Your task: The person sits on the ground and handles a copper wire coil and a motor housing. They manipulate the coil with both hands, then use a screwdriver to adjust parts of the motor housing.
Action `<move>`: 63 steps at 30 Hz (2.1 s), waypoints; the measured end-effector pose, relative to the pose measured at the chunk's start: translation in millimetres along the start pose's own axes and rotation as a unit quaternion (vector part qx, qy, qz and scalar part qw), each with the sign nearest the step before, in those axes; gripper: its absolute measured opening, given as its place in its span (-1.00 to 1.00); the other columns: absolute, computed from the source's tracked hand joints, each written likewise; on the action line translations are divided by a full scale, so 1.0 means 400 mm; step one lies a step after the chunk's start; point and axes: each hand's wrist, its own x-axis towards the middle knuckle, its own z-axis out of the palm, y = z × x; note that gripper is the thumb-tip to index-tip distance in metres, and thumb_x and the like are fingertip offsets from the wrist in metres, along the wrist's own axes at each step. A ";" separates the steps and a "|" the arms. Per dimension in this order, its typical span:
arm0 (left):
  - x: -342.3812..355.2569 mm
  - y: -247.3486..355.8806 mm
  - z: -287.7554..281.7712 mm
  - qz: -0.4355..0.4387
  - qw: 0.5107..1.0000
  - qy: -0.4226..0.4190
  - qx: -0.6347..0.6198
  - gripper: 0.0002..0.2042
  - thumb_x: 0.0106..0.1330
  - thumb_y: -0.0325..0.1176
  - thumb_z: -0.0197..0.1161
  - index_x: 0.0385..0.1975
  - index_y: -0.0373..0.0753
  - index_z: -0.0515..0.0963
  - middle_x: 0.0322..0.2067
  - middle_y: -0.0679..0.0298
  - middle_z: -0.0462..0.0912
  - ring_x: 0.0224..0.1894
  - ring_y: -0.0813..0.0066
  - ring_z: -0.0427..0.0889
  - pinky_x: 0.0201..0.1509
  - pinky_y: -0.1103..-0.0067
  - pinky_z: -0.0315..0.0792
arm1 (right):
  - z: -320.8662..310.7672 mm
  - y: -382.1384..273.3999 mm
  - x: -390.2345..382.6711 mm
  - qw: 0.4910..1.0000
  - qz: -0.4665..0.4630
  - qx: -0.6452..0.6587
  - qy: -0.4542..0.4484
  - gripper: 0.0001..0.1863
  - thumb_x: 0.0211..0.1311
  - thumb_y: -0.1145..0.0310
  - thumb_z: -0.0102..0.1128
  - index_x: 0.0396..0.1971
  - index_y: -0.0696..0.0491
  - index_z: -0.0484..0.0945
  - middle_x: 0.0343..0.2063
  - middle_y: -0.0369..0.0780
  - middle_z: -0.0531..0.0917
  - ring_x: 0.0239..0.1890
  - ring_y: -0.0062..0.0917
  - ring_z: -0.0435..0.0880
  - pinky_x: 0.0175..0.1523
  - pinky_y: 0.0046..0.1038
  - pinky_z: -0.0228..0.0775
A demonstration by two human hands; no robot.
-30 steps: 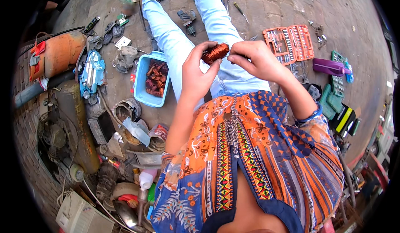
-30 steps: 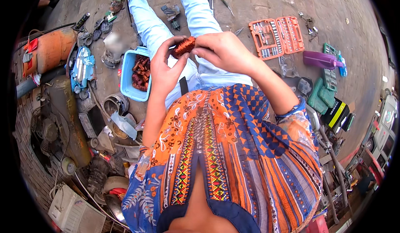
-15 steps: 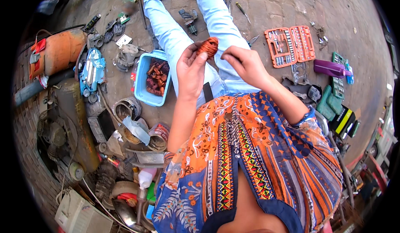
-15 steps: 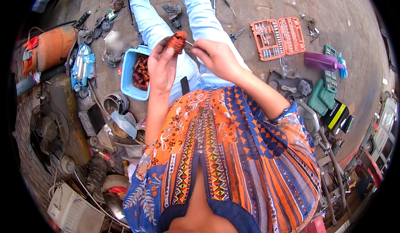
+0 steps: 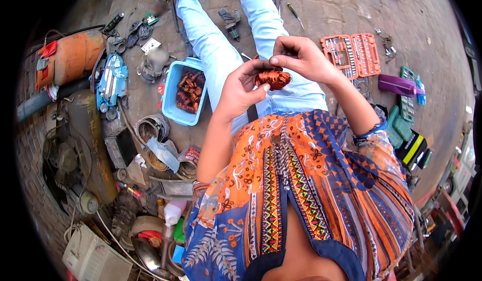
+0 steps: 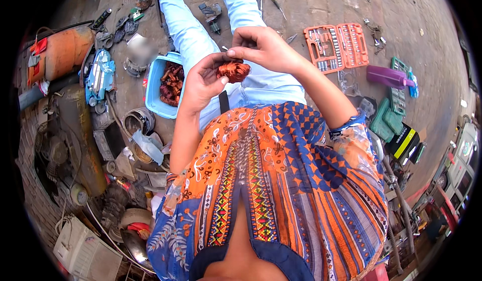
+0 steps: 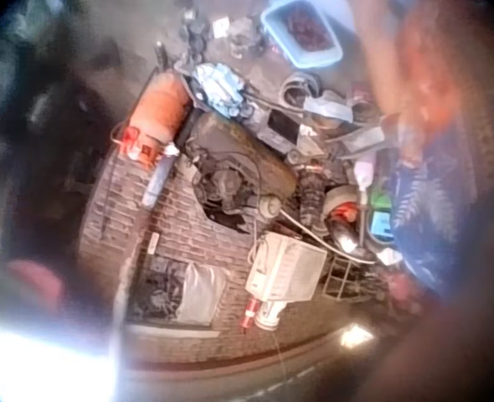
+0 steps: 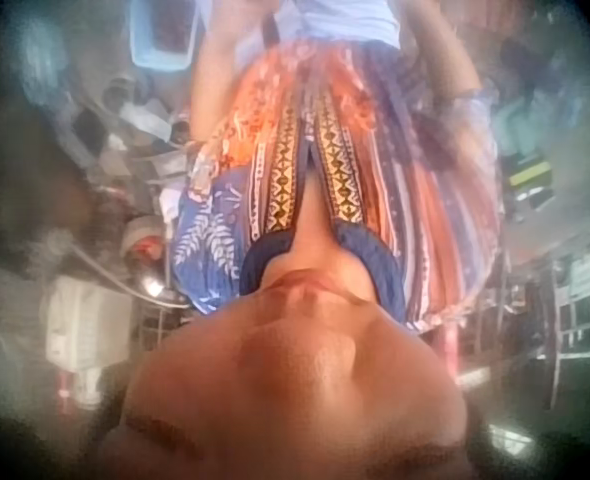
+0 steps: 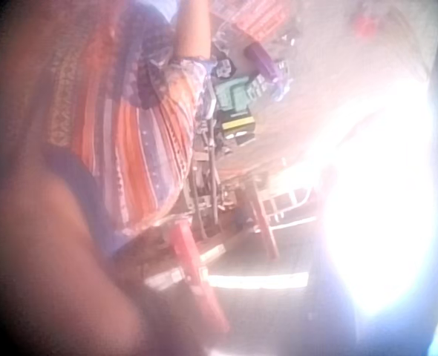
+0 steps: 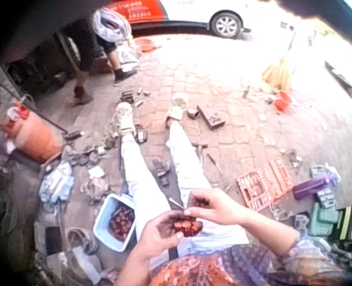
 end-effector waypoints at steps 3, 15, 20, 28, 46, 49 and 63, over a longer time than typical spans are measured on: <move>0.002 -0.027 -0.002 0.019 0.990 0.037 -0.135 -0.51 0.13 -0.46 0.29 0.05 -0.49 0.33 -0.04 0.09 0.51 0.01 0.34 0.54 0.16 0.45 0.40 | 0.041 0.034 0.006 0.996 0.003 0.060 0.061 -0.84 0.25 0.38 0.17 -0.38 0.18 0.49 -0.56 -0.33 0.51 -0.48 -0.78 0.41 -0.39 -0.63 0.30; 0.030 -0.075 0.024 0.114 0.960 0.246 0.072 -0.64 0.19 -0.59 0.21 -0.02 -0.41 0.33 -0.10 0.16 0.52 -0.08 0.49 0.53 0.00 0.61 0.41 | 0.099 0.012 -0.074 0.960 0.060 -0.261 0.083 -0.84 0.22 0.34 0.10 -0.31 0.13 0.48 -0.50 0.00 0.59 -0.39 -0.07 0.59 -0.30 -0.18 0.40; 0.032 -0.058 0.009 0.136 0.867 0.282 0.387 -0.64 -0.03 -0.57 0.31 -0.16 -0.34 0.47 -0.23 0.15 0.58 -0.20 0.37 0.60 -0.11 0.55 0.45 | 0.069 -0.037 -0.071 0.971 0.039 -0.232 0.044 -0.81 0.19 0.29 0.14 -0.39 0.12 0.53 -0.57 -0.01 0.56 -0.43 -0.07 0.57 -0.33 -0.19 0.38; 0.001 -0.015 -0.005 0.035 0.999 0.009 -0.022 -0.55 0.12 -0.50 0.30 0.00 -0.48 0.34 -0.03 0.07 0.50 0.05 0.32 0.51 0.20 0.42 0.35 | 0.010 0.014 0.010 0.992 0.027 -0.112 0.042 -0.77 0.23 0.30 0.15 -0.42 0.18 0.50 -0.63 -0.08 0.47 -0.58 -0.38 0.40 -0.40 -0.38 0.30; 0.045 -0.029 0.026 0.114 0.850 0.154 0.491 -0.63 -0.05 -0.56 0.29 -0.17 -0.32 0.46 -0.21 0.13 0.53 -0.16 0.26 0.58 -0.08 0.52 0.46 | 0.041 -0.028 -0.045 0.943 -0.028 -0.333 0.005 -0.82 0.16 0.31 0.14 -0.48 0.12 0.47 -0.59 -0.05 0.55 -0.44 -0.08 0.56 -0.36 -0.15 0.37; 0.016 -0.014 0.015 0.003 0.917 0.073 0.393 -0.63 0.01 -0.61 0.23 -0.11 -0.35 0.44 -0.18 0.17 0.53 -0.11 0.39 0.56 0.02 0.54 0.42 | 0.013 -0.022 -0.024 0.950 -0.033 -0.311 -0.001 -0.80 0.18 0.29 0.14 -0.49 0.11 0.48 -0.60 -0.05 0.53 -0.49 -0.11 0.53 -0.38 -0.22 0.37; -0.090 -0.126 -0.016 -0.044 0.992 0.010 -0.120 -0.46 0.17 -0.35 0.29 0.13 -0.45 0.33 0.04 0.12 0.48 0.10 0.38 0.47 0.25 0.45 0.29 | 0.096 0.092 -0.099 0.867 0.332 0.371 0.003 -0.83 0.32 0.29 0.06 -0.44 0.02 0.49 -0.64 -0.50 0.33 -0.63 -0.84 0.17 -0.56 -0.73 -0.08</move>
